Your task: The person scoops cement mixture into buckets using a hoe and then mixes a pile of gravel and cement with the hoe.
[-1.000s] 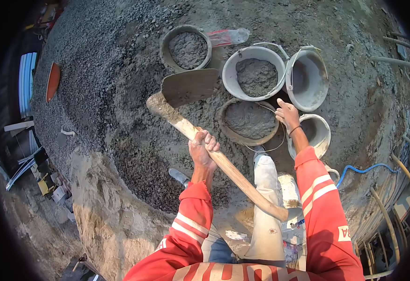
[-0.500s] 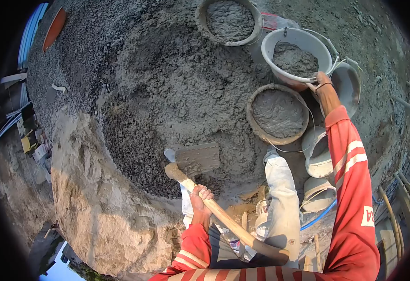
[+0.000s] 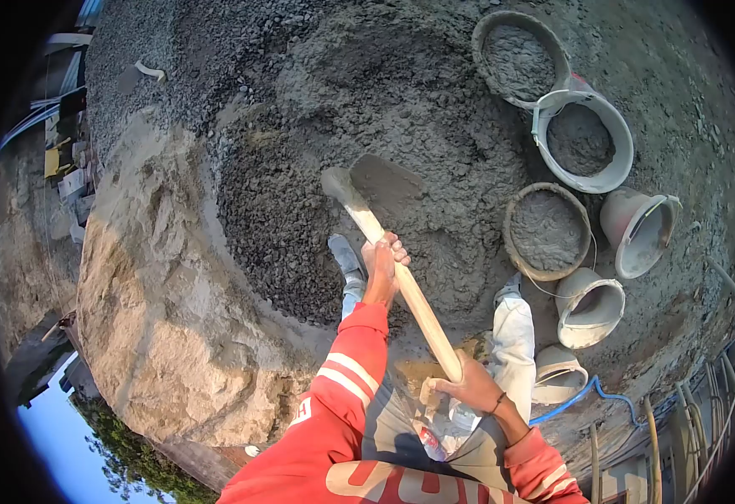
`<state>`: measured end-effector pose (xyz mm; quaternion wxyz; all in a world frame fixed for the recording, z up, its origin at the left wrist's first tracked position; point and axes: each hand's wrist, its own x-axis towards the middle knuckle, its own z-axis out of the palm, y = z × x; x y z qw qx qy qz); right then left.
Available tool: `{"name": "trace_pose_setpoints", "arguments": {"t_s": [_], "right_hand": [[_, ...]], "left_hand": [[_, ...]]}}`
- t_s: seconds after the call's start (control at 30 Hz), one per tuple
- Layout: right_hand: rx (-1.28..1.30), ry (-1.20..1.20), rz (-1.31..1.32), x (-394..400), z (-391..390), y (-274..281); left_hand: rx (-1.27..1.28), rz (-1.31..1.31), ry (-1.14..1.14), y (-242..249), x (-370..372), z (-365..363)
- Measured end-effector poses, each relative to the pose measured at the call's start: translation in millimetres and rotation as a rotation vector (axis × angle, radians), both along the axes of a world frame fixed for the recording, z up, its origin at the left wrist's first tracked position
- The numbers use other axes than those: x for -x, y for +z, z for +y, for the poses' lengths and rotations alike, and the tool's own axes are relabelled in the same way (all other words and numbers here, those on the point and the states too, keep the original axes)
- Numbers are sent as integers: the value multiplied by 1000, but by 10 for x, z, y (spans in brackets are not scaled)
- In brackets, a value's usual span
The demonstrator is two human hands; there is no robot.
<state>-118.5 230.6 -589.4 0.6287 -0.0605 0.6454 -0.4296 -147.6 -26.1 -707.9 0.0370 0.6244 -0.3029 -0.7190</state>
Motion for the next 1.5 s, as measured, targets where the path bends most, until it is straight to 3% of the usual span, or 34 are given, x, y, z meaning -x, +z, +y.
{"name": "trace_pose_setpoints", "arguments": {"t_s": [0.07, 0.2, 0.27, 0.3, 0.37, 0.43, 0.47, 0.53, 0.6, 0.63, 0.67, 0.73, 0.77, 0.83, 0.9, 0.93, 1.03, 1.1, 1.2, 1.23, 1.3, 1.33, 1.4, 1.43, 1.47, 1.5], "right_hand": [[-148, -62, 155, -58, -456, 89], [-162, -220, 440, 482, -1425, -711], [-163, -248, 605, 904, -1863, -1169], [-206, -219, 614, 1107, -2025, -1358], [-265, -210, 621, 1143, -2162, -1600], [-434, -214, 552, 1008, -2196, -1764], [-483, -163, 535, 815, -2123, -1776], [-518, -83, 443, 491, -1932, -1574], [-558, -29, 408, 284, -1925, -1321], [-602, -38, 413, 45, -1863, -1201], [-625, -2, 399, -116, -1775, -1119], [-677, 39, 353, -444, -1546, -889], [-700, 47, 334, -568, -1418, -780], [-718, 62, 339, -884, -1158, -591], [-777, 74, 316, -1222, -911, -511], [-774, 80, 314, -1361, -804, -537], [-627, -18, 453, -1482, -709, -726], [-563, -33, 493, -1010, -995, -959], [-342, -185, 543, -107, -1643, -1431], [-248, -230, 555, 172, -1864, -1591], [-114, -290, 558, 535, -2191, -1819], [-120, -292, 550, 515, -2265, -1802], [-207, -302, 370, 581, -2424, -1697], [-312, -257, 415, 485, -2386, -1478], [-318, -275, 336, 396, -2284, -1379], [-323, -299, 255, 283, -2186, -1294]], "left_hand": [[115, 123, -158, 31, 515, -453], [384, 260, -332, 81, 1665, -1091], [600, 217, -523, -311, 1997, -1314], [721, 56, -563, -400, 2140, -1286], [841, -21, -656, -1052, 2216, -1349], [1046, -355, -822, -1849, 2056, -1283], [1024, -490, -901, -1764, 1882, -1147], [773, -385, -734, -1700, 1435, -1009], [862, -554, -862, -1578, 979, -907], [723, -501, -849, -1464, 765, -816], [727, -455, -848, -1755, 442, -756], [640, -401, -875, -1798, -92, -437], [319, -328, -671, -1160, -58, -233], [220, -285, -590, -926, -378, 75], [306, -411, -684, -602, -538, 337], [528, -349, -736, -1006, -933, 507], [668, -307, -741, -523, -605, 348], [753, -200, -670, -633, -226, 14], [688, -106, -670, -325, 829, -724], [869, -101, -732, -391, 1072, -909], [890, -137, -771, -727, 1472, -1281], [960, -247, -843, -1168, 1561, -1509], [967, -377, -968, -1379, 1440, -1496], [964, -513, -1089, -1234, 1454, -1435], [750, -480, -1050, -1079, 1373, -1302], [715, -508, -1105, -1018, 1227, -1136]]}}
